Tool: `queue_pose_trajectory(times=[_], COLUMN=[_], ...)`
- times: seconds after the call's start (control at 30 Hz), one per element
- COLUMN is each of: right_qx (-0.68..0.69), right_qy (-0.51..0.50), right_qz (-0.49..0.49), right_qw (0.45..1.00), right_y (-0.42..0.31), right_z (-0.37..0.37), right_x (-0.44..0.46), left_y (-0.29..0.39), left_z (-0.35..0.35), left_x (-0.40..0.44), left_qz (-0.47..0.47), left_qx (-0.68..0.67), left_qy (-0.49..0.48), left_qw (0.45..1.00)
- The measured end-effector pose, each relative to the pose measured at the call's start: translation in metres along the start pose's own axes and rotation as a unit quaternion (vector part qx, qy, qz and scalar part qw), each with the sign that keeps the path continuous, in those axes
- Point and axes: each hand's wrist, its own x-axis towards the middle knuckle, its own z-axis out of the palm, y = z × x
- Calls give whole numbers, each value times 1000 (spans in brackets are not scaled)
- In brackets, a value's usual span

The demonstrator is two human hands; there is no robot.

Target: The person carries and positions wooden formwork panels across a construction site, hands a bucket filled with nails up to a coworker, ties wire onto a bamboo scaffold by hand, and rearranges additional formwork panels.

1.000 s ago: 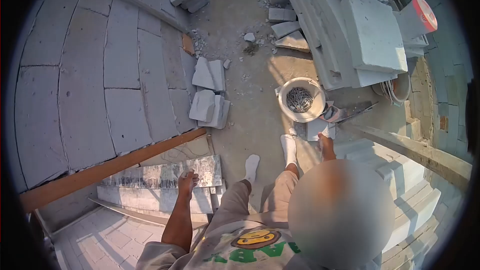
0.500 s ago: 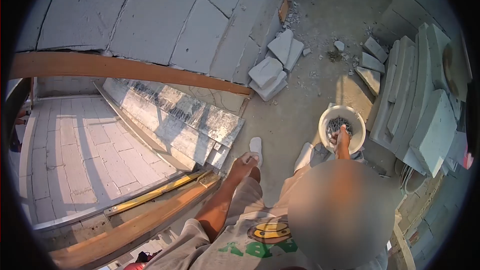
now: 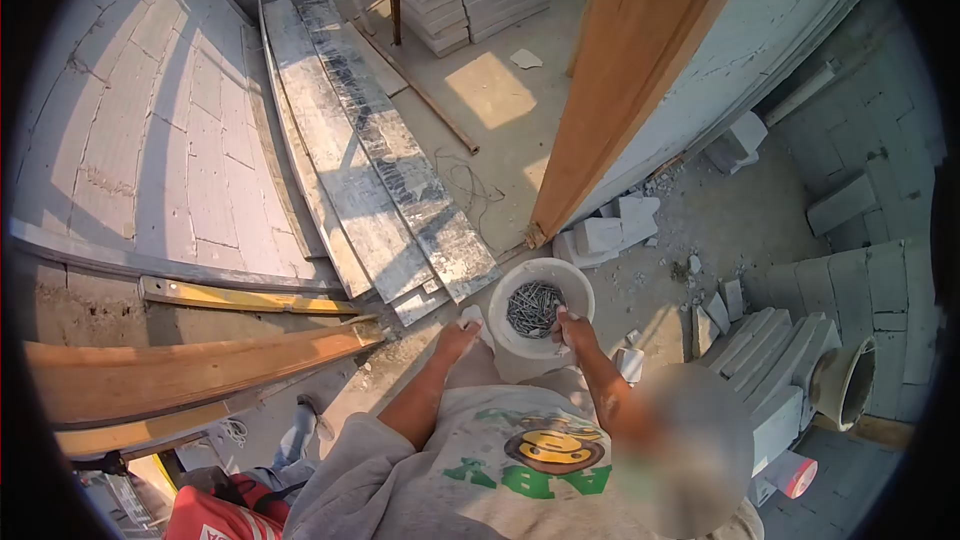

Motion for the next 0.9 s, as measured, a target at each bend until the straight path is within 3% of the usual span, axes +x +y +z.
queue_pose_trajectory(times=[0.07, 0.17, 0.2, 0.37, 0.47, 0.57, 0.7, 0.73, 0.8, 0.83, 0.87, 0.9], right_qx=[-27, -43, -37, 14, -41, -76, 38, 8, 73, 83, 129, 64], right_qy=[-53, -86, -96, -126, -143, -97, -108, -65, -65, -47, -59, 62], right_qz=[-17, -34, -38, -59, -133, -143, -137, -98, -124, -135, -209, -169], right_qw=[998, 995, 994, 990, 980, 982, 984, 993, 987, 986, 968, 982], right_y=[-44, -97, -118, -205, -269, -305, -347, -363, -372, -372, -360, -351], right_z=[42, 108, 129, 201, 225, 247, 265, 268, 264, 261, 253, 253], right_x=[9, 20, 17, 31, 35, 98, 206, 231, 294, 329, 364, 405], left_y=[9, 42, 37, 79, 97, 95, 75, 72, 57, 49, 26, 19], left_z=[-26, -80, -97, -178, -202, -210, -207, -204, -205, -205, -217, -231], left_x=[28, 38, 47, 47, 48, 59, 92, 101, 126, 140, 154, 170], left_qz=[12, 28, 80, 24, 11, -2, -64, -78, -180, -192, -197, -208], left_qx=[-93, -107, -166, -238, -267, -295, -302, -310, -308, -280, -302, -323], left_qy=[21, 32, 19, 102, 173, 187, 200, 225, 224, 211, 134, 53], left_qw=[995, 993, 983, 966, 948, 937, 930, 920, 907, 916, 923, 922])
